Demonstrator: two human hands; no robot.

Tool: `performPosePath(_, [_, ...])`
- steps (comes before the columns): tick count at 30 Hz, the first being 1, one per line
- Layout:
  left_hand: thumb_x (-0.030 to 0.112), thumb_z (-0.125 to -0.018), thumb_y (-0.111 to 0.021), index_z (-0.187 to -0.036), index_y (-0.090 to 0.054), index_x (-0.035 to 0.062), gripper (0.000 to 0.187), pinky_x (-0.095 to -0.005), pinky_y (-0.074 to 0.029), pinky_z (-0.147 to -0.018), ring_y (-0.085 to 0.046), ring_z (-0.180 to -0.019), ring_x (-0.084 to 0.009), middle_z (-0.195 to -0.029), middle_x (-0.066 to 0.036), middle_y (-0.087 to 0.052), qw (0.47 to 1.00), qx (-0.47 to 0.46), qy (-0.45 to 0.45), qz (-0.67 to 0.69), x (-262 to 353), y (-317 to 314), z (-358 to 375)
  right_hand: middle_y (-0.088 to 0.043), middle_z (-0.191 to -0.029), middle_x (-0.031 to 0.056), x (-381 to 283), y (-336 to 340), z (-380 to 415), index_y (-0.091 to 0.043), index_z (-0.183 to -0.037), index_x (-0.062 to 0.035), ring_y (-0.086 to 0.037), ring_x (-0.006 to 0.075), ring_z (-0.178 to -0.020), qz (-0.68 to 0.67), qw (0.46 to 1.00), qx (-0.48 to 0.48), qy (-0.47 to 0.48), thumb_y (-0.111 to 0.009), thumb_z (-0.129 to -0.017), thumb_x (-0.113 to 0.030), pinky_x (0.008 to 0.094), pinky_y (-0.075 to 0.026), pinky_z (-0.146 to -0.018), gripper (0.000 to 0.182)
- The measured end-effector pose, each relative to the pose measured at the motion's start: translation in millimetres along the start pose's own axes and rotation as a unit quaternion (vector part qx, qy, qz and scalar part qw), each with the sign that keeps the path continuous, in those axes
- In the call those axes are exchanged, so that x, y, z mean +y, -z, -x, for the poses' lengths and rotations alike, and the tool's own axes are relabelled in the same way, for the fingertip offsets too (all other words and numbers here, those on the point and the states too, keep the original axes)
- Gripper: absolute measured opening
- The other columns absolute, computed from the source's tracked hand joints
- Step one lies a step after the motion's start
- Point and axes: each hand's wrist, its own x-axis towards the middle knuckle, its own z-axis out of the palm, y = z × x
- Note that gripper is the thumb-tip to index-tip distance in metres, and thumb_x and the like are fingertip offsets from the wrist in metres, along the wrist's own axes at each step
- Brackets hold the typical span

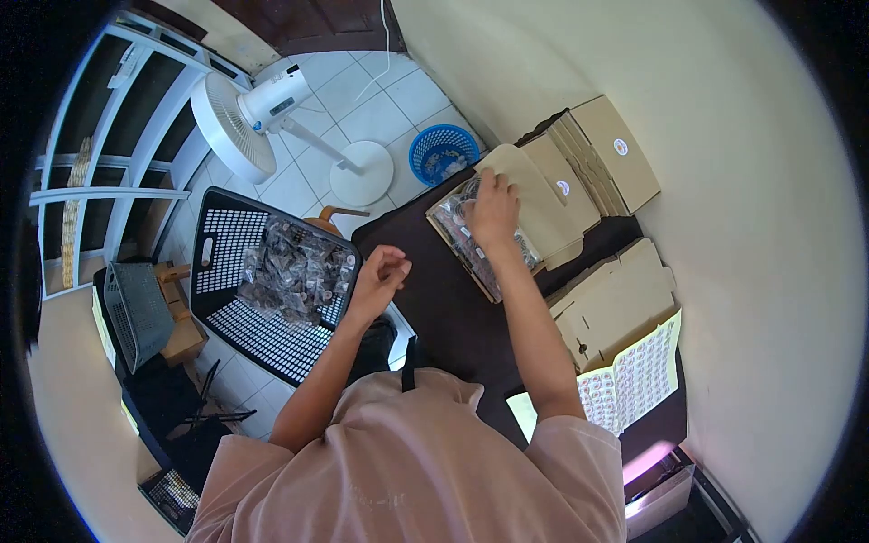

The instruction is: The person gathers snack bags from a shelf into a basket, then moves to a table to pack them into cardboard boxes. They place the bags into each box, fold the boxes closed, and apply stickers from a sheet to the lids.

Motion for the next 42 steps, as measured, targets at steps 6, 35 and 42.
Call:
performPosePath(6, [0.006, -0.080, -0.065, -0.107, -0.055, 0.0091, 0.029, -0.0344, -0.051, -0.077, -0.058, -0.098, -0.0274, -0.107, -0.015, -0.056, 0.968, 0.013, -0.168, -0.188, 24.7, -27.7, -68.1, -0.052, -0.119, 0.0227, 3.8, -13.2, 22.5, -0.050, -0.117, -0.0008, -0.049, 0.0415, -0.110, -0.070, 0.997, 0.008, 0.025, -0.079, -0.067, -0.015, 0.0486, -0.041, -0.093, 0.059])
performPosePath(35, [0.008, -0.085, -0.058, -0.115, -0.054, 0.0060, 0.030, -0.0344, -0.050, -0.080, -0.064, -0.090, -0.0252, -0.104, -0.016, -0.065, 0.959, -0.110, -0.166, -0.200, 50.8, -61.3, -175.0, -0.058, -0.093, 0.0168, 105.3, 59.9, 91.1, -0.050, -0.102, 0.0022, -0.064, 0.0234, -0.070, -0.253, 0.866, 0.245, -0.355, -0.071, -0.077, -0.008, 0.0341, -0.053, -0.054, 0.034])
performPosePath(42, [0.016, -0.087, -0.062, -0.113, -0.052, 0.0079, 0.029, -0.0331, -0.047, -0.080, -0.064, -0.087, -0.0221, -0.090, -0.012, -0.069, 0.956, -0.089, -0.113, -0.257, 40.7, -85.0, -183.8, -0.056, -0.101, 0.0182, 104.9, 24.4, 88.6, -0.034, -0.118, 0.0037, -0.064, 0.0199, -0.073, -0.472, 0.777, 0.147, -0.390, -0.060, -0.084, 0.001, 0.0318, -0.058, -0.046, 0.044])
